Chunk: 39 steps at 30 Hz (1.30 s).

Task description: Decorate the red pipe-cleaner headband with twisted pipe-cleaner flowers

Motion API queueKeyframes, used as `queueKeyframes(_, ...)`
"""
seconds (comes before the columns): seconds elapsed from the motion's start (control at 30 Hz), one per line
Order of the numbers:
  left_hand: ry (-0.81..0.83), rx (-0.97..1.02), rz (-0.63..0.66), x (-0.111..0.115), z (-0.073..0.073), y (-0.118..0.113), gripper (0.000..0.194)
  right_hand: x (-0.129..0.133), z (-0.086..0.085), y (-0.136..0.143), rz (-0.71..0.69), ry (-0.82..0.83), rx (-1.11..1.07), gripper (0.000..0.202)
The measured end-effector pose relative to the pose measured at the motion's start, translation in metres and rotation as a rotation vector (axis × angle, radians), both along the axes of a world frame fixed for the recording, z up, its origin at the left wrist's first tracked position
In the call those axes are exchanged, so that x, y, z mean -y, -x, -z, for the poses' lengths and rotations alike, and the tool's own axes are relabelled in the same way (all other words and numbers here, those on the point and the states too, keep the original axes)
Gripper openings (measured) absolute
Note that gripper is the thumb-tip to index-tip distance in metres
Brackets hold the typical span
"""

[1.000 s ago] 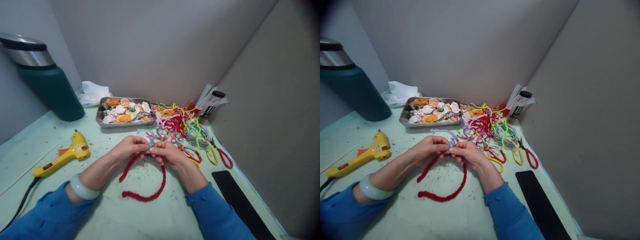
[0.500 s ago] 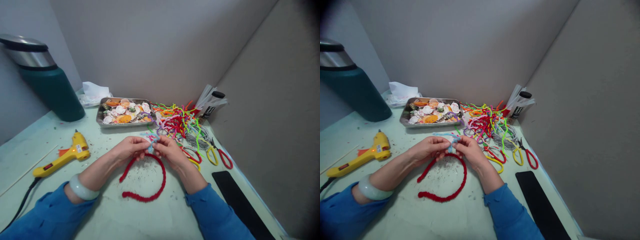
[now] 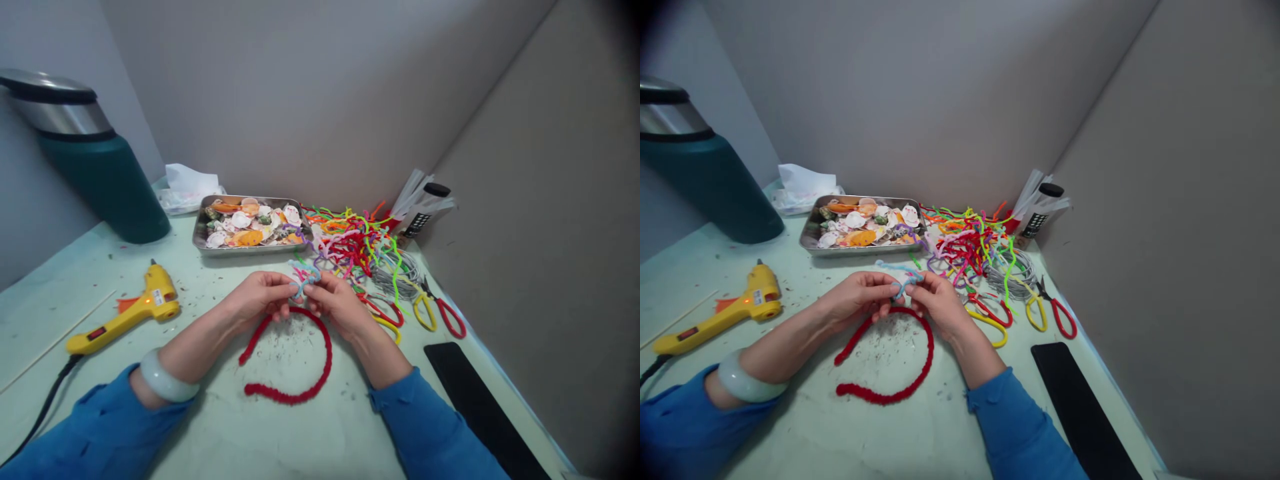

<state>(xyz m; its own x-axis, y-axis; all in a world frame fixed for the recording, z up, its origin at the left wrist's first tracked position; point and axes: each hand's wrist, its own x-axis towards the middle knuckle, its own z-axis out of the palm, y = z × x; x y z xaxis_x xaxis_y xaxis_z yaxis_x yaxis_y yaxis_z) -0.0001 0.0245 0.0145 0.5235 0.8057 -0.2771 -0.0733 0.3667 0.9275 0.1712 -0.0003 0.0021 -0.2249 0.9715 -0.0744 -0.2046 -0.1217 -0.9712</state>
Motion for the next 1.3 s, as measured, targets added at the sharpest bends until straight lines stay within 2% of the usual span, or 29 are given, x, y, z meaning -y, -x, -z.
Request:
queueKeyframes(0.17, 0.003, -0.071, -0.001, 0.0012, -0.0016, -0.0004, 0.016, 0.0002, 0.0, 0.0007, 0.002, -0.052, 0.073, 0.016)
queueKeyframes(0.63, -0.089, -0.125, 0.07, -0.0016, 0.0065, 0.0021, 0.022, 0.0006, 0.0006, 0.0041, 0.034, -0.11, 0.139, 0.013)
queueKeyframes(0.97, -0.079, -0.138, 0.003, 0.003, -0.0019, -0.0035, 0.015, 0.0008, -0.0001, 0.0075, 0.053, -0.151, 0.114, 0.018)
queueKeyframes(1.17, -0.111, -0.135, -0.078, 0.0046, -0.0032, -0.0056, 0.012, 0.0011, -0.0025, 0.0075, 0.155, -0.197, 0.242, 0.018)
queueKeyframes(1.3, -0.099, -0.082, -0.131, 0.0033, -0.0026, -0.0056, 0.014, 0.0012, -0.0031, 0.0066, 0.169, -0.207, 0.308, 0.017)
